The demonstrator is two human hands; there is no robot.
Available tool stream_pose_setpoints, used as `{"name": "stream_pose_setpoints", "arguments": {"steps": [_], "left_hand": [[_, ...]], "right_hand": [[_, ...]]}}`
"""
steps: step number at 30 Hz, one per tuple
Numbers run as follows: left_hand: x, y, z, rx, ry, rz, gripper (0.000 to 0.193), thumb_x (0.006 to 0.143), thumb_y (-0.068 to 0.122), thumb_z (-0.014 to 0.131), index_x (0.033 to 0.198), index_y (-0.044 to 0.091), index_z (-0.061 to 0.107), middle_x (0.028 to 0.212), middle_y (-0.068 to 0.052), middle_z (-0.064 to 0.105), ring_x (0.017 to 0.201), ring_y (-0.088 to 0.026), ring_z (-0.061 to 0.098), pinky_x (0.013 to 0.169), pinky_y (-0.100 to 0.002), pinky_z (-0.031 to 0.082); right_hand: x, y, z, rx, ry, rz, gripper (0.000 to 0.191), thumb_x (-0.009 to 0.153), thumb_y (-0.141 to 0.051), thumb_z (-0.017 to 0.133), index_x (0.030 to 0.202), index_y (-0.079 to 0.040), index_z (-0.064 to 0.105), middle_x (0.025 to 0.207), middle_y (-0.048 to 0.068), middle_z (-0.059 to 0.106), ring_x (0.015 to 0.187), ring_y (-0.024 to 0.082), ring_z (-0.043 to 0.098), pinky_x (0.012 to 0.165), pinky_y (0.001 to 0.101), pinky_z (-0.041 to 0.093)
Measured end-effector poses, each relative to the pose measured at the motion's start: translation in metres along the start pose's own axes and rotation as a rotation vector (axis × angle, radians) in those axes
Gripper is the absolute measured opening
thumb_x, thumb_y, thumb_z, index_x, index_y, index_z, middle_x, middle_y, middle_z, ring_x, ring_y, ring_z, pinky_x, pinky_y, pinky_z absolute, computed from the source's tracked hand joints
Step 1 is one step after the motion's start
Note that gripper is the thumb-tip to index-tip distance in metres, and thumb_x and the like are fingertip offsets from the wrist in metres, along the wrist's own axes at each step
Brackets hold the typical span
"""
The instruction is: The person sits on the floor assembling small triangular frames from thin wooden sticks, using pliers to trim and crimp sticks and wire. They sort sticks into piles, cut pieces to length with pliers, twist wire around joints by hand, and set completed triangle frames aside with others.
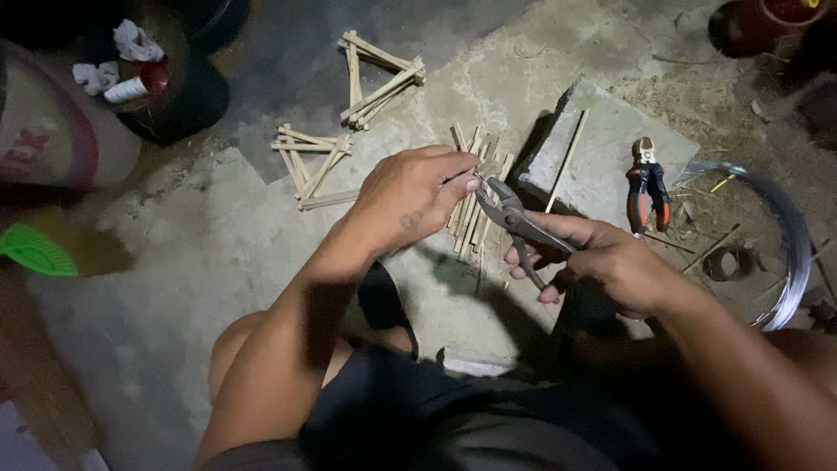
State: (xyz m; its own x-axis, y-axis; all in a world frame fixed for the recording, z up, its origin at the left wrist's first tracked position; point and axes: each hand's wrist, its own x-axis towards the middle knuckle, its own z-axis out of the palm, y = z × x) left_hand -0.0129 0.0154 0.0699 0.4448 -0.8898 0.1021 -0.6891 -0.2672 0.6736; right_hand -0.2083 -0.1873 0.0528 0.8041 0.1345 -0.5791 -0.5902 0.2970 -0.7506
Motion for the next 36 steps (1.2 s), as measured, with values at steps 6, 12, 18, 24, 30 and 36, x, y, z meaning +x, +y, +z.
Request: {"name": "stream_pose_setpoints", "arguments": {"steps": [6, 12, 18, 24, 30, 36], "left_hand": [[0.002, -0.005, 0.001, 0.026, -0.033, 0.035, 0.025, 0.097, 0.027, 0.063, 0.113, 0.010, 0.073, 0.099, -0.013, 0.071, 0.094, -0.036, 0.068, 0.079, -0.045, 0.052], [0.006, -0.007, 0.001, -0.014, -0.048, 0.025, 0.029, 0.096, 0.030, 0.063, 0.115, 0.010, 0.073, 0.102, -0.014, 0.072, 0.095, -0.037, 0.068, 0.080, -0.044, 0.053], [0.009, -0.009, 0.000, -0.061, -0.012, -0.029, 0.032, 0.096, 0.030, 0.064, 0.117, 0.009, 0.073, 0.106, -0.015, 0.073, 0.097, -0.036, 0.070, 0.082, -0.042, 0.054], [0.006, -0.009, -0.001, -0.082, 0.083, 0.013, 0.030, 0.095, 0.028, 0.067, 0.116, 0.008, 0.074, 0.111, -0.014, 0.074, 0.098, -0.034, 0.071, 0.083, -0.041, 0.055], [-0.001, -0.006, -0.003, -0.117, 0.173, 0.106, 0.025, 0.096, 0.018, 0.069, 0.118, 0.005, 0.072, 0.101, -0.014, 0.071, 0.089, -0.033, 0.070, 0.077, -0.038, 0.055], [-0.006, -0.003, -0.004, -0.225, 0.128, 0.214, 0.022, 0.097, 0.012, 0.069, 0.118, 0.005, 0.071, 0.100, -0.013, 0.071, 0.088, -0.028, 0.071, 0.078, -0.035, 0.056]], "right_hand": [[0.005, 0.010, -0.011, -0.028, -0.008, -0.068, 0.081, 0.072, 0.012, 0.044, 0.152, 0.000, 0.049, 0.109, 0.016, 0.072, 0.094, 0.024, 0.068, 0.082, 0.0340, 0.053], [0.009, 0.024, -0.023, 0.051, -0.061, -0.098, 0.082, 0.073, 0.012, 0.046, 0.154, 0.004, 0.049, 0.104, 0.016, 0.067, 0.086, 0.025, 0.065, 0.081, 0.0357, 0.052], [0.007, 0.019, -0.023, 0.139, -0.163, -0.159, 0.078, 0.076, 0.010, 0.043, 0.154, 0.008, 0.044, 0.119, 0.023, 0.068, 0.095, 0.027, 0.069, 0.087, 0.0352, 0.056], [0.006, 0.011, -0.013, 0.122, -0.146, -0.137, 0.080, 0.075, 0.005, 0.044, 0.155, 0.009, 0.041, 0.131, 0.031, 0.064, 0.094, 0.031, 0.065, 0.071, 0.0317, 0.055], [-0.003, 0.013, -0.015, 0.680, -0.535, -0.122, 0.075, 0.083, 0.006, 0.044, 0.155, 0.013, 0.023, 0.144, 0.043, 0.044, 0.128, 0.058, 0.055, 0.081, 0.0562, 0.061], [0.000, 0.021, -0.015, 0.755, -0.617, -0.104, 0.079, 0.082, 0.006, 0.043, 0.157, 0.010, 0.018, 0.143, 0.046, 0.041, 0.124, 0.053, 0.056, 0.082, 0.0593, 0.062]]}}
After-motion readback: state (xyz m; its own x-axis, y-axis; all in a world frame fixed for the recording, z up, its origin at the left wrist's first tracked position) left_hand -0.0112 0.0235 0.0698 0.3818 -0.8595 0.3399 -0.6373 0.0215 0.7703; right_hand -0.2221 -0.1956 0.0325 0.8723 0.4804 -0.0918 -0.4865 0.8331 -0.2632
